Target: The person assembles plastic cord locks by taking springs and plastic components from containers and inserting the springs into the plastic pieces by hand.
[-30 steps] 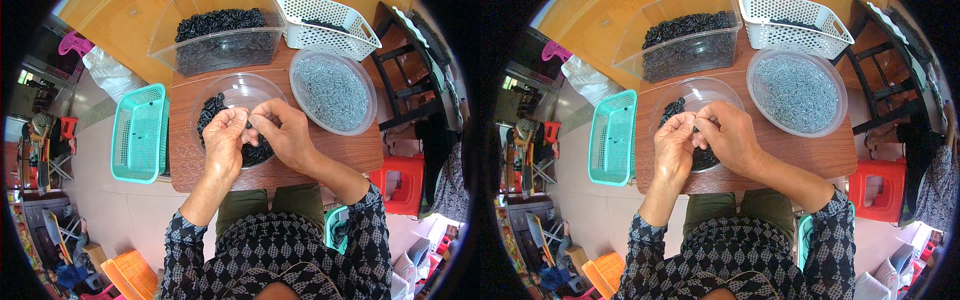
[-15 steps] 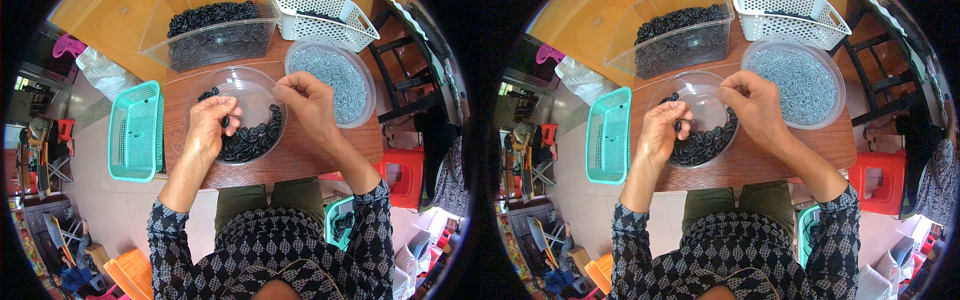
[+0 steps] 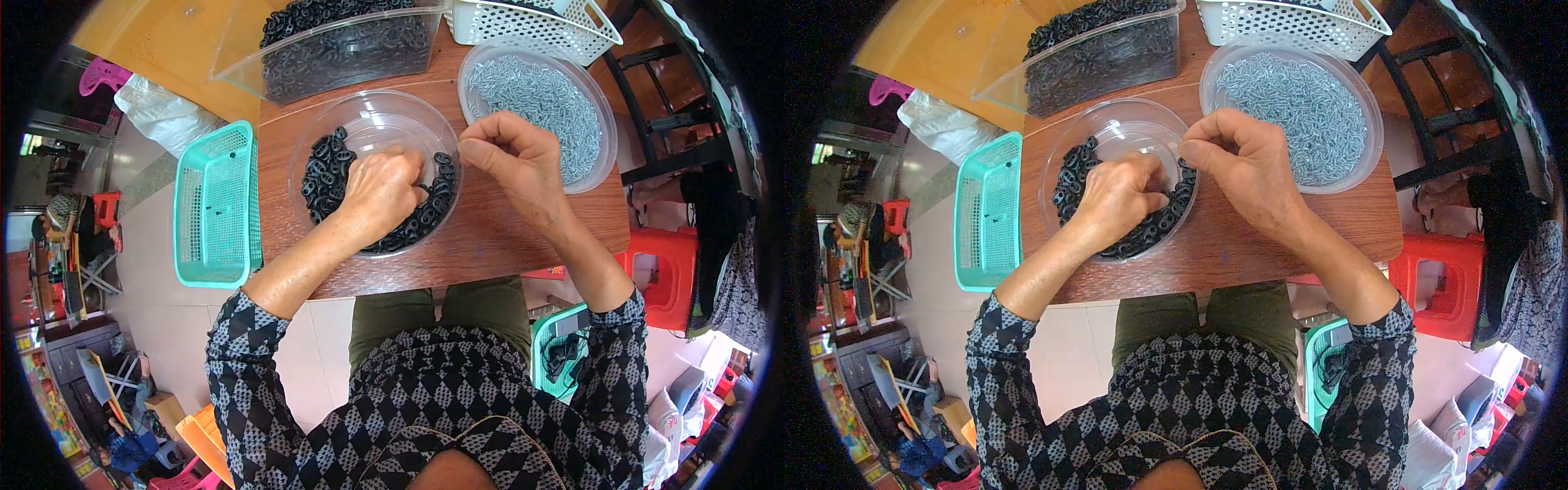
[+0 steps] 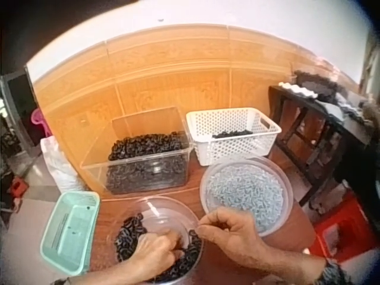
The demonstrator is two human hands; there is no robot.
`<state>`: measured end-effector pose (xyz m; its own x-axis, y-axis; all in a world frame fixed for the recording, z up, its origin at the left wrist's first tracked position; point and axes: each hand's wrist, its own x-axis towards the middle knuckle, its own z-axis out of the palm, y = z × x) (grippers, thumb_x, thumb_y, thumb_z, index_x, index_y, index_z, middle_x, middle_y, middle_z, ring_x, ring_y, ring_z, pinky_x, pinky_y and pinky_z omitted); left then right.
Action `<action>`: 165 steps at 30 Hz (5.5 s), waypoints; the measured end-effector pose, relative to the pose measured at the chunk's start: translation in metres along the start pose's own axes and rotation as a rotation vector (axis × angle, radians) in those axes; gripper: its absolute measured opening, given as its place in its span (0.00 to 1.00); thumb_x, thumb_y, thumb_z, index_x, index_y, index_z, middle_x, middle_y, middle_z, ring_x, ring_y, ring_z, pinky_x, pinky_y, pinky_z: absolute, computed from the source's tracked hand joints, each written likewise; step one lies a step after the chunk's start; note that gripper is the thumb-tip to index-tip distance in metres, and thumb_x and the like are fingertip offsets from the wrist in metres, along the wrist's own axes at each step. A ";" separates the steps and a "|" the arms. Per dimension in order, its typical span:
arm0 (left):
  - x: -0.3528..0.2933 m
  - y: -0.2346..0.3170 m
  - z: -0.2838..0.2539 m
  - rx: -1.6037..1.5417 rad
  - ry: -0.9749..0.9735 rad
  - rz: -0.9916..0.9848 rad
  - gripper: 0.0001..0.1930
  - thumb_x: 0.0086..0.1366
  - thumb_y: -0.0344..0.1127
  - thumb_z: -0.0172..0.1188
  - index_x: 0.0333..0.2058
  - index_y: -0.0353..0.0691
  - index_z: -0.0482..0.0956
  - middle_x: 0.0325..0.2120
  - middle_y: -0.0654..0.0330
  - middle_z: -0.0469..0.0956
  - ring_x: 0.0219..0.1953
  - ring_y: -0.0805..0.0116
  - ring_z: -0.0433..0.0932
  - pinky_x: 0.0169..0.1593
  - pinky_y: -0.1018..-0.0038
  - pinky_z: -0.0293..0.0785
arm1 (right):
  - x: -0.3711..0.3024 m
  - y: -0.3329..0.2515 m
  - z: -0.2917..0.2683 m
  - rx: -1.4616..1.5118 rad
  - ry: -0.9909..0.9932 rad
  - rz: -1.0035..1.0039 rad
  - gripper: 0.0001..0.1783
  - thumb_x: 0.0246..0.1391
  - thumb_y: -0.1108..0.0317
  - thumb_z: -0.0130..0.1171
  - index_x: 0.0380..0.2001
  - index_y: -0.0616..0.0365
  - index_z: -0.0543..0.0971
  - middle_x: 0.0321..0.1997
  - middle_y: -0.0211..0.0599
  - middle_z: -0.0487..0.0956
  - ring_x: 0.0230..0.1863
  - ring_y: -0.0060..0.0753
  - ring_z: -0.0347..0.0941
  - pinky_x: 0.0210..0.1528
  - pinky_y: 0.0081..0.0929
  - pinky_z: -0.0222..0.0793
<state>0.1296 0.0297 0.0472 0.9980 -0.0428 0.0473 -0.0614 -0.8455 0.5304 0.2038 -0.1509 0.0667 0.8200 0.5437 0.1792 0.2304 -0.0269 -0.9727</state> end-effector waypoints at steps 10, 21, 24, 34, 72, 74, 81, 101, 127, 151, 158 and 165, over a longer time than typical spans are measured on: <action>0.000 -0.025 -0.009 -0.050 0.095 -0.174 0.05 0.51 0.30 0.59 0.26 0.35 0.76 0.23 0.47 0.78 0.31 0.48 0.78 0.37 0.57 0.71 | -0.010 -0.004 -0.004 -0.040 -0.006 -0.028 0.04 0.49 0.73 0.61 0.29 0.63 0.78 0.24 0.25 0.77 0.27 0.13 0.67 0.28 0.15 0.64; 0.001 -0.008 -0.006 0.208 -0.044 0.020 0.16 0.43 0.28 0.67 0.33 0.36 0.74 0.31 0.54 0.77 0.35 0.53 0.76 0.38 0.61 0.71 | -0.011 0.000 -0.002 -0.027 -0.043 -0.009 0.04 0.50 0.73 0.61 0.29 0.63 0.78 0.24 0.26 0.76 0.28 0.13 0.68 0.29 0.15 0.65; 0.002 -0.011 0.001 0.258 0.059 0.175 0.16 0.43 0.27 0.66 0.33 0.37 0.74 0.29 0.55 0.76 0.36 0.54 0.74 0.40 0.61 0.68 | -0.013 0.000 -0.002 -0.018 -0.046 0.011 0.04 0.50 0.73 0.60 0.29 0.63 0.78 0.24 0.26 0.76 0.28 0.14 0.68 0.30 0.15 0.65; -0.001 -0.009 0.007 0.332 0.143 0.354 0.08 0.45 0.21 0.56 0.27 0.36 0.72 0.23 0.54 0.74 0.33 0.56 0.71 0.40 0.64 0.63 | -0.015 0.006 -0.004 -0.032 -0.045 0.007 0.04 0.49 0.73 0.61 0.29 0.63 0.78 0.25 0.26 0.77 0.28 0.13 0.68 0.30 0.15 0.65; -0.025 0.045 -0.035 -1.252 0.578 -0.179 0.18 0.51 0.17 0.64 0.41 0.33 0.72 0.29 0.65 0.73 0.30 0.81 0.71 0.37 0.84 0.74 | -0.007 -0.031 0.067 0.180 0.246 -0.085 0.06 0.55 0.72 0.57 0.34 0.62 0.74 0.30 0.31 0.76 0.32 0.19 0.69 0.35 0.19 0.68; -0.024 0.048 -0.034 -1.284 0.583 -0.214 0.17 0.51 0.18 0.65 0.41 0.33 0.73 0.29 0.64 0.74 0.30 0.81 0.71 0.37 0.84 0.73 | -0.005 -0.034 0.069 0.214 0.253 -0.045 0.06 0.55 0.72 0.57 0.34 0.63 0.74 0.31 0.30 0.76 0.32 0.17 0.69 0.35 0.18 0.67; -0.025 0.048 -0.029 -1.315 0.678 -0.230 0.09 0.54 0.21 0.63 0.35 0.30 0.79 0.26 0.63 0.76 0.27 0.81 0.71 0.34 0.85 0.71 | -0.003 -0.037 0.071 0.155 0.257 -0.138 0.05 0.55 0.72 0.57 0.34 0.62 0.74 0.31 0.31 0.75 0.32 0.17 0.69 0.35 0.18 0.67; -0.036 0.048 -0.030 -0.331 0.748 0.051 0.09 0.55 0.25 0.64 0.35 0.31 0.78 0.30 0.55 0.77 0.29 0.68 0.77 0.32 0.75 0.75 | -0.005 -0.044 0.065 0.430 0.131 0.139 0.04 0.55 0.74 0.56 0.31 0.65 0.75 0.29 0.29 0.77 0.31 0.15 0.71 0.35 0.17 0.69; -0.056 0.030 -0.031 -1.406 0.474 -0.343 0.06 0.60 0.27 0.59 0.33 0.31 0.74 0.26 0.56 0.78 0.22 0.75 0.74 0.26 0.81 0.73 | -0.006 -0.024 0.053 0.182 -0.140 0.003 0.04 0.52 0.75 0.57 0.31 0.64 0.76 0.29 0.34 0.78 0.32 0.21 0.73 0.35 0.21 0.70; -0.061 0.029 -0.031 -1.287 0.472 -0.309 0.06 0.61 0.27 0.58 0.35 0.31 0.75 0.26 0.60 0.77 0.23 0.78 0.74 0.28 0.83 0.72 | -0.008 -0.023 0.056 0.295 -0.210 0.151 0.06 0.53 0.71 0.58 0.31 0.64 0.77 0.29 0.28 0.77 0.32 0.15 0.71 0.35 0.18 0.69; -0.061 0.028 -0.028 -1.312 0.476 -0.307 0.06 0.62 0.27 0.57 0.36 0.32 0.74 0.25 0.61 0.76 0.23 0.78 0.73 0.28 0.83 0.72 | -0.007 -0.022 0.055 0.259 -0.275 0.184 0.05 0.52 0.72 0.59 0.31 0.63 0.77 0.29 0.27 0.77 0.31 0.14 0.71 0.34 0.16 0.68; -0.060 0.030 -0.031 -1.346 0.477 -0.315 0.05 0.61 0.26 0.57 0.33 0.29 0.74 0.25 0.56 0.76 0.23 0.71 0.76 0.26 0.78 0.73 | -0.004 -0.023 0.051 0.452 -0.289 0.276 0.06 0.52 0.73 0.59 0.31 0.66 0.77 0.28 0.32 0.78 0.30 0.17 0.72 0.33 0.17 0.69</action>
<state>0.0675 0.0232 0.0868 0.8892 0.4487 -0.0899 -0.0830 0.3513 0.9326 0.1691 -0.1097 0.0809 0.6274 0.7752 -0.0740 -0.2682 0.1259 -0.9551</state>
